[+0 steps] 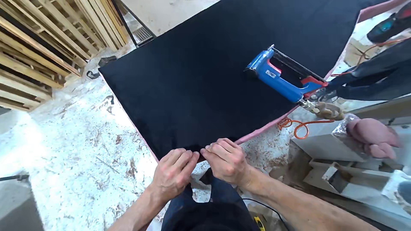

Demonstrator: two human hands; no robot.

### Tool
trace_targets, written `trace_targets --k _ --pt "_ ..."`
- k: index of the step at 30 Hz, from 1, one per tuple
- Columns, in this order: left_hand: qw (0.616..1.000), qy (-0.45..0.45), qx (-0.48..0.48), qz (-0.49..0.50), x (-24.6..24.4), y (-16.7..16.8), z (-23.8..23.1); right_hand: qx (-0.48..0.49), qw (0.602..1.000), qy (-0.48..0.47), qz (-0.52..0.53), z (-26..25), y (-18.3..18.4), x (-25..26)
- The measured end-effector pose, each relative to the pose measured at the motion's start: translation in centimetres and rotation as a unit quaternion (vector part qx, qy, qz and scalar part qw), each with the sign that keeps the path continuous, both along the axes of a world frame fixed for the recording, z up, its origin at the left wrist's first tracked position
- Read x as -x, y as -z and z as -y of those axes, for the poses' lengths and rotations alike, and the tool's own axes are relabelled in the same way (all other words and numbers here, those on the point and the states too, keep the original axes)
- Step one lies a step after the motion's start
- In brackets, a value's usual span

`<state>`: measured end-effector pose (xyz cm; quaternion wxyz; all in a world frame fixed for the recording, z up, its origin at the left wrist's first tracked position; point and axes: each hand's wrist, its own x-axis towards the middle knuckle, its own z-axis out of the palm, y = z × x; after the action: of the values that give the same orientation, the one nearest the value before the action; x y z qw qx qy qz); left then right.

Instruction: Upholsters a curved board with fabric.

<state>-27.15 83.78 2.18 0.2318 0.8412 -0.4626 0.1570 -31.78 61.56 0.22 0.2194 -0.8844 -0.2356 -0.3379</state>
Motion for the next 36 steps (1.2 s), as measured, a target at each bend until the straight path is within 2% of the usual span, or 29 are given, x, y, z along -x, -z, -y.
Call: trace_targets --k 3,7,9,10,11,13,15,17,20,22,24,27,29,30,32,34,36 --pt "1.0 0.024 -0.008 -0.01 -0.2 0.2 0.1 0.009 1.0 0.006 -0.017 -0.1 -0.2 0.5" --pt "0.999 0.04 -0.015 -0.031 -0.6 0.5 0.2 0.082 0.991 -0.01 -0.104 0.4 -1.9 0.9" --pt "0.997 0.054 -0.017 -0.048 -0.8 0.2 0.4 0.079 0.986 0.01 -0.148 2.4 -4.8 0.6" --pt "0.996 0.06 -0.017 -0.059 -0.8 0.2 0.4 0.085 0.984 0.069 -0.143 4.2 -6.7 -0.1" --pt "0.996 0.062 -0.015 -0.063 -0.9 0.6 0.5 0.098 0.971 0.157 -0.148 6.6 -8.6 -1.6" --pt "0.996 0.064 -0.017 -0.065 -1.4 1.8 0.6 0.098 0.91 0.321 -0.242 12.2 -11.3 -5.6" --pt "0.995 0.064 -0.028 -0.073 -1.8 2.2 0.7 0.068 0.843 0.406 -0.345 17.0 -11.1 -8.6" --pt "0.994 0.065 -0.036 -0.082 -2.2 2.2 0.8 0.07 0.808 0.415 -0.411 19.5 -10.2 -10.2" --pt "0.992 0.068 -0.044 -0.096 -2.3 1.9 0.8 0.129 0.806 0.354 -0.456 20.6 -11.0 -12.3" --pt "0.991 0.077 -0.048 -0.098 -2.2 1.8 0.7 0.159 0.798 0.35 -0.464 20.4 -12.1 -12.9" --pt "0.988 0.097 -0.043 -0.113 -2.6 1.8 0.9 0.141 0.785 0.379 -0.469 18.9 -14.1 -11.6" --pt "0.983 0.112 -0.056 -0.133 -2.8 1.4 1.2 0.014 0.79 0.409 -0.457 14.1 -16.4 -5.2" --pt "0.982 0.122 -0.06 -0.134 -2.8 1.3 1.4 -0.098 0.804 0.394 -0.434 10.7 -15.8 0.8" --pt "0.981 0.126 -0.054 -0.138 -3.1 1.4 1.5 -0.12 0.816 0.388 -0.412 8.9 -15.2 3.2" --pt "0.979 0.134 -0.042 -0.148 -3.4 1.6 1.4 -0.064 0.838 0.401 -0.365 5.5 -13.9 5.6" --pt "0.979 0.136 -0.032 -0.15 -3.5 1.9 1.4 0.036 0.862 0.401 -0.307 4.0 -13.1 4.9" --pt "0.978 0.138 -0.025 -0.153 -3.4 1.9 1.4 0.079 0.869 0.387 -0.298 4.3 -13.5 3.6"
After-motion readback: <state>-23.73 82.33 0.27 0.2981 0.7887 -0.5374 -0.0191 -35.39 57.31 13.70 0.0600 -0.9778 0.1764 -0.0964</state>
